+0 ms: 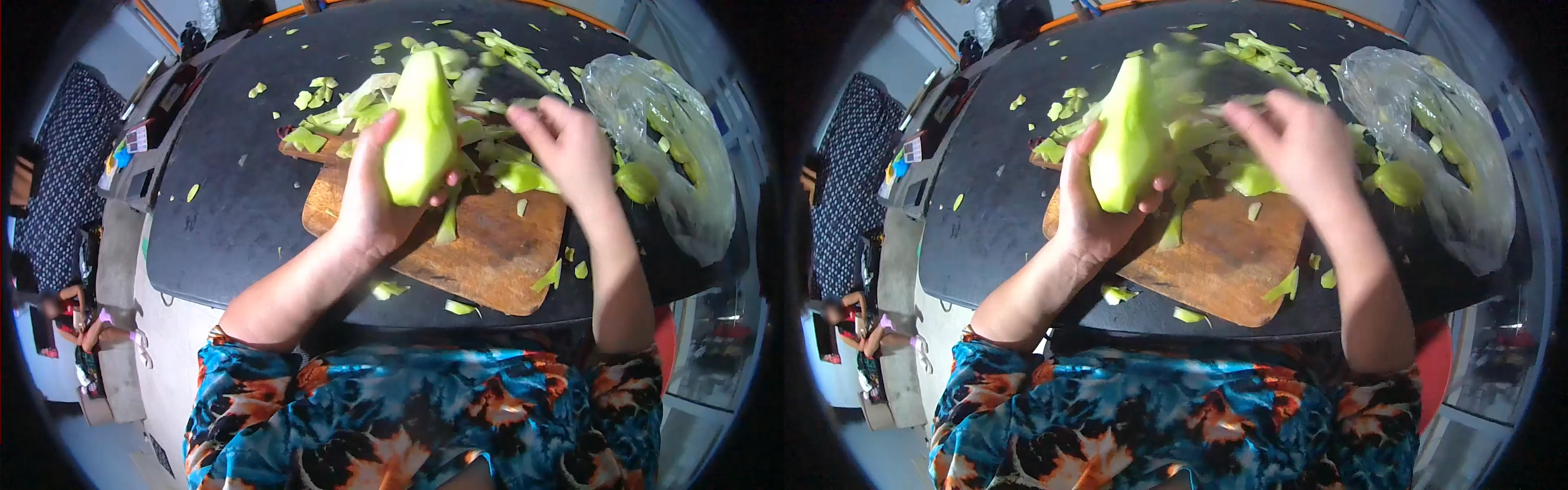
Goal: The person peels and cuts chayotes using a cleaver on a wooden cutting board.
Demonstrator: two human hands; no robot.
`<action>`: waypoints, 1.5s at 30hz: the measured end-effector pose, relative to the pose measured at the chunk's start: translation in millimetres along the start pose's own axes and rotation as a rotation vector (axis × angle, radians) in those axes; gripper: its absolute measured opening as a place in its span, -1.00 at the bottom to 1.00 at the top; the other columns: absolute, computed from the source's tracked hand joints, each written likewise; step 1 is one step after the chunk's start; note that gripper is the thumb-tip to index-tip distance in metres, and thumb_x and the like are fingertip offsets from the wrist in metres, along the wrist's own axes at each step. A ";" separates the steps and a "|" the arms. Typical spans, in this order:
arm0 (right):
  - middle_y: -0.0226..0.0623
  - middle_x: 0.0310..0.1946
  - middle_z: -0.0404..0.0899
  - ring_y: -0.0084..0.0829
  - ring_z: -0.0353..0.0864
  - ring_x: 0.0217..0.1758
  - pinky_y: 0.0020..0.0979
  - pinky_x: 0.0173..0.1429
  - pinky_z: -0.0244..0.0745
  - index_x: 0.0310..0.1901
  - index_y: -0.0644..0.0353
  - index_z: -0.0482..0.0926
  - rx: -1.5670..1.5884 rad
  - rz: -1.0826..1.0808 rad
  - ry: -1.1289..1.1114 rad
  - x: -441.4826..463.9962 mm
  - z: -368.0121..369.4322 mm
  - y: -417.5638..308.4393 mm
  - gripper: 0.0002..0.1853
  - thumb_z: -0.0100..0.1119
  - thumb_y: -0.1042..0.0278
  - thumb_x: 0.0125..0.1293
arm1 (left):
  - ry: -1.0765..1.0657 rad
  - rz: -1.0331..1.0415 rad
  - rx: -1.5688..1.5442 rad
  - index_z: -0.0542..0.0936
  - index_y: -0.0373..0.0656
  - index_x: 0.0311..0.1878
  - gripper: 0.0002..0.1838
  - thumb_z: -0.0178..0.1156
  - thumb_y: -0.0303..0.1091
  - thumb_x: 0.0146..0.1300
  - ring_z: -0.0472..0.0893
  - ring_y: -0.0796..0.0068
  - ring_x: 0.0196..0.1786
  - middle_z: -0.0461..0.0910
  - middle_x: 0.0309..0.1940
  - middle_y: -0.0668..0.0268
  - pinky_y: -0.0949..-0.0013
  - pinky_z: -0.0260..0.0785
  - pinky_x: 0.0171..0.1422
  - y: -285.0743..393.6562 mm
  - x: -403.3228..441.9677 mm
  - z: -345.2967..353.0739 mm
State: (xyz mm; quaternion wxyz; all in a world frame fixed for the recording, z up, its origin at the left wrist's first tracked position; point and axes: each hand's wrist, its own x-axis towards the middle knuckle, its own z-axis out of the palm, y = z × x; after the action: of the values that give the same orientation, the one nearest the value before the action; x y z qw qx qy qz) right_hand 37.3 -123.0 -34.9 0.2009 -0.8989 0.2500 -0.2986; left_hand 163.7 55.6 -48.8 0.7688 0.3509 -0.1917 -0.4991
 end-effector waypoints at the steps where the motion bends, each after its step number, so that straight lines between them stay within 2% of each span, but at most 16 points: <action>1: -0.22 -0.63 0.56 -0.20 0.57 -0.55 -0.28 -0.40 0.44 -0.50 0.23 0.53 -0.018 0.042 0.041 8.7 -0.4 16.9 -0.44 0.17 -0.24 0.20 | -0.044 0.009 0.031 0.44 -0.11 0.08 -0.44 -0.03 0.17 0.25 0.48 0.40 -0.35 0.53 -0.16 0.25 0.45 0.26 -0.42 -0.8 -1.7 1.4; 5: -0.26 -0.66 0.54 -0.30 0.50 -0.63 -0.37 -0.47 0.37 -0.48 0.25 0.54 0.206 -0.029 0.102 4.4 -9.2 8.6 -0.52 0.23 -0.10 0.22 | 0.038 0.019 -0.120 0.44 -0.10 0.08 -0.47 0.01 0.13 0.26 0.50 0.39 -0.32 0.53 -0.14 0.24 0.44 0.28 -0.38 3.2 1.0 -2.1; 7: -0.30 -0.65 0.54 -0.36 0.52 -0.62 -0.42 -0.50 0.36 -0.46 0.24 0.54 0.386 -0.124 0.027 -14.3 -9.0 -19.5 -0.61 0.31 0.02 0.18 | 0.172 0.012 -0.156 0.45 -0.06 0.07 -0.44 0.00 0.19 0.24 0.52 0.40 -0.30 0.55 -0.15 0.28 0.41 0.30 -0.32 5.9 5.6 -7.4; 9: -0.38 -0.67 0.49 -0.36 0.54 -0.62 -0.38 -0.50 0.37 -0.53 0.16 0.46 0.287 -0.370 -0.008 -31.4 1.5 -35.2 -0.55 0.34 -0.09 0.10 | 0.431 0.126 -0.086 0.46 -0.03 0.06 -0.41 0.00 0.27 0.21 0.54 0.39 -0.22 0.55 -0.14 0.31 0.27 0.37 -0.14 3.0 9.0 -5.9; 12: -0.45 -0.67 0.43 -0.39 0.52 -0.59 -0.38 -0.44 0.38 -0.57 0.06 0.36 0.089 -0.633 -0.080 -48.8 8.2 -54.6 -0.49 0.31 -0.22 0.04 | 0.143 -0.114 -0.160 0.49 -0.08 -0.02 -0.30 0.05 0.40 0.10 0.56 0.32 -0.13 0.55 -0.19 0.24 0.17 0.40 0.07 13.2 3.1 -17.6; 13: -0.46 -0.65 0.45 -0.40 0.52 -0.55 -0.39 -0.38 0.38 -0.55 0.05 0.38 0.072 -0.658 -0.095 -52.9 14.4 -54.3 -0.50 0.30 -0.23 0.04 | 0.132 -0.185 -0.287 0.48 -0.09 -0.02 -0.28 0.06 0.41 0.09 0.57 0.34 -0.19 0.55 -0.24 0.21 0.25 0.44 0.00 14.3 0.2 -18.5; 16: -0.43 -0.64 0.45 -0.40 0.53 -0.54 -0.39 -0.38 0.37 -0.55 0.07 0.39 0.058 -0.671 -0.095 -56.5 21.1 -53.4 -0.49 0.30 -0.23 0.02 | 0.059 -0.178 -0.314 0.49 -0.10 -0.04 -0.30 0.08 0.39 0.08 0.59 0.40 -0.25 0.56 -0.28 0.23 0.33 0.49 -0.13 9.8 7.6 -24.3; 22: -0.43 -0.64 0.46 -0.40 0.53 -0.53 -0.38 -0.37 0.37 -0.53 0.07 0.39 0.019 -0.655 -0.084 -56.1 21.9 -52.5 -0.50 0.29 -0.23 0.03 | 0.114 -0.217 -0.334 0.51 -0.09 -0.01 -0.33 0.06 0.34 0.13 0.60 0.39 -0.24 0.58 -0.25 0.21 0.32 0.50 -0.09 12.2 5.9 -24.3; 28: -0.44 -0.68 0.44 -0.38 0.52 -0.59 -0.37 -0.42 0.40 -0.52 0.05 0.39 -0.050 -0.600 -0.011 -45.8 19.4 -43.5 -0.50 0.26 -0.25 0.07 | 0.141 -0.043 -0.288 0.49 -0.13 0.09 -0.34 0.03 0.27 0.19 0.60 0.28 -0.13 0.60 -0.12 0.19 0.19 0.45 0.07 10.7 5.9 -12.8; 29: -0.44 -0.70 0.42 -0.37 0.51 -0.63 -0.37 -0.46 0.40 -0.53 0.05 0.40 -0.045 -0.601 0.021 -41.7 20.1 -40.0 -0.50 0.25 -0.25 0.09 | 0.249 0.032 -0.188 0.50 -0.09 0.08 -0.38 0.02 0.25 0.21 0.58 0.33 -0.14 0.59 -0.11 0.23 0.22 0.44 -0.04 9.0 5.4 -7.3; 32: -0.33 -0.71 0.48 -0.31 0.53 -0.63 -0.29 -0.47 0.42 -0.56 0.10 0.41 -0.063 -0.379 0.073 -29.4 14.5 -30.9 -0.48 0.23 -0.24 0.13 | 0.368 0.100 -0.058 0.49 -0.04 0.07 -0.44 0.01 0.22 0.23 0.56 0.37 -0.20 0.57 -0.13 0.29 0.29 0.37 -0.20 7.2 3.1 -1.6; 33: -0.30 -0.69 0.50 -0.29 0.54 -0.61 -0.28 -0.47 0.42 -0.57 0.14 0.42 -0.018 -0.233 0.076 -20.7 12.1 -22.8 -0.47 0.23 -0.23 0.14 | 0.283 0.074 -0.109 0.51 -0.05 0.03 -0.50 0.01 0.15 0.27 0.52 0.43 -0.31 0.57 -0.16 0.30 0.40 0.28 -0.34 5.3 3.5 -3.7; 36: -0.25 -0.67 0.54 -0.27 0.50 -0.63 -0.32 -0.48 0.37 -0.57 0.24 0.46 0.058 0.038 0.123 1.0 0.9 3.1 -0.44 0.20 -0.19 0.20 | 0.075 0.078 -0.105 0.49 -0.09 0.03 -0.48 0.01 0.15 0.26 0.54 0.37 -0.26 0.54 -0.14 0.28 0.41 0.33 -0.31 3.2 3.8 -11.7; 37: -0.28 -0.70 0.49 -0.40 0.45 -0.65 -0.37 -0.51 0.30 -0.55 0.26 0.47 0.096 0.090 0.087 3.8 -1.7 7.5 -0.49 0.22 -0.11 0.23 | 0.132 0.052 -0.120 0.48 -0.09 0.04 -0.47 -0.01 0.17 0.26 0.54 0.36 -0.26 0.55 -0.15 0.27 0.40 0.32 -0.28 4.4 2.8 -8.7; 41: -0.34 -0.74 0.42 -0.61 0.36 -0.65 -0.46 -0.53 0.25 -0.53 0.26 0.46 0.332 -0.113 -0.020 -9.5 2.9 -5.0 -0.56 0.28 0.02 0.22 | 0.180 -0.029 -0.243 0.48 -0.09 0.06 -0.46 -0.02 0.17 0.27 0.55 0.31 -0.21 0.54 -0.11 0.23 0.33 0.40 -0.17 9.3 5.8 -14.3; 45: -0.34 -0.68 0.46 -0.31 0.53 -0.60 -0.37 -0.52 0.36 -0.52 0.16 0.45 0.303 -0.527 -0.067 -27.5 7.1 -33.8 -0.59 0.41 0.00 0.01 | 0.242 0.056 -0.346 0.49 -0.07 0.10 -0.45 -0.02 0.17 0.27 0.58 0.26 -0.09 0.56 -0.04 0.18 0.20 0.46 0.01 3.3 8.9 -13.3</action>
State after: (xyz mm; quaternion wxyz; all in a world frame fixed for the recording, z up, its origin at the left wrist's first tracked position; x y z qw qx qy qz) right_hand 33.8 -79.1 -34.9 0.2564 -0.9019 -0.0461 -0.3444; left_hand 178.1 53.1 -55.9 0.8486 0.2656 -0.0194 -0.4572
